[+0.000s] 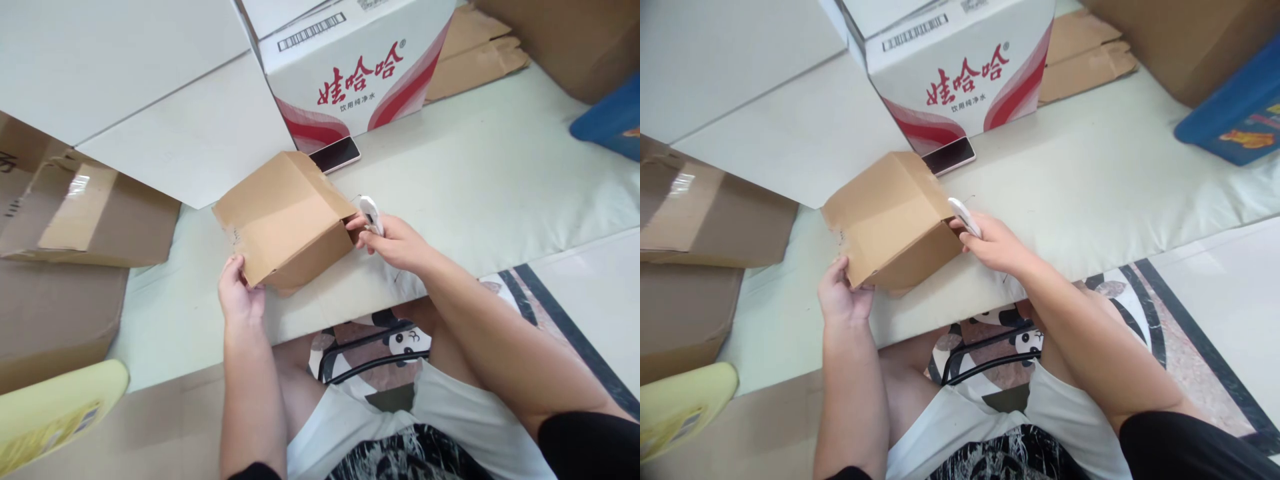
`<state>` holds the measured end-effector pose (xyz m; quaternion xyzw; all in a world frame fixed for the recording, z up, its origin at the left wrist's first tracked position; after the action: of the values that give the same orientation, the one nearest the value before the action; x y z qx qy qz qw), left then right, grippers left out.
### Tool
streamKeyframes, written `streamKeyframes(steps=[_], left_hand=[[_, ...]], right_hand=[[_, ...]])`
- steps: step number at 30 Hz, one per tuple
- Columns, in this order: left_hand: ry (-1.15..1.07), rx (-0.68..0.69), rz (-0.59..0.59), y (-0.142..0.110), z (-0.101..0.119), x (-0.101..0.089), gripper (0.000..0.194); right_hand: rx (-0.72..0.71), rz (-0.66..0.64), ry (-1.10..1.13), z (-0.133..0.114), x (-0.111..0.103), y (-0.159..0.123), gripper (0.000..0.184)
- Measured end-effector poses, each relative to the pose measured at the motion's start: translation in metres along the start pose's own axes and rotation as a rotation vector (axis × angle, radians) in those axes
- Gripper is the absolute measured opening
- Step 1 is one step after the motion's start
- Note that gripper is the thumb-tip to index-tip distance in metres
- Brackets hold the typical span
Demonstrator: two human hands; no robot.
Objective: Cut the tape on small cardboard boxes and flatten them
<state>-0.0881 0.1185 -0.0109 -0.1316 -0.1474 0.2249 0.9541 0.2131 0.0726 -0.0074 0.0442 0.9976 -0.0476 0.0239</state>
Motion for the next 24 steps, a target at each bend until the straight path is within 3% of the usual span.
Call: streamKeyframes(steps=[5,9,11,15,19,24], left_hand=[[0.045,-0.05,0.008,-0.001,-0.001,0.002,0.038],[0.062,-0.039,-0.014,-0.001,-0.003,0.004,0.043],[0.052,-0.025,-0.009,-0.001,-0.005,0.004,0.042],[0.018,-0.029,0.023,-0.001,-0.007,0.003,0.034],[0.014,-0.02,-0.002,0.0,-0.008,0.002,0.031],[-0.008,-0.011,0.006,0.001,-0.007,0.002,0.034]], right_hand=[[-0.05,-0.068,-0.031,-0.002,0.007,0.0,0.028],[-0.001,-0.111,0.054,0.002,0.016,0.003,0.039],[0.033,-0.128,0.08,0.005,0.021,0.005,0.036],[0.091,-0.117,0.059,0.009,0.024,0.007,0.011],[0.147,-0.181,-0.03,0.009,0.025,0.005,0.028],[0.244,-0.263,-0.033,0.003,0.027,-0.002,0.015]])
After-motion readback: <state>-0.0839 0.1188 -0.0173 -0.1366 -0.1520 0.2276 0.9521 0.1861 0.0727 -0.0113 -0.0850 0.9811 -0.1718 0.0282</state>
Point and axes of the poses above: each hand's wrist, its own y-axis towards the middle knuckle, its own x-axis out of the palm, z = x × y, the point moved 4 cm from there along y, towards the middle knuckle, and after that the axes turned 5 degrees about z, right-handed, at the moved point
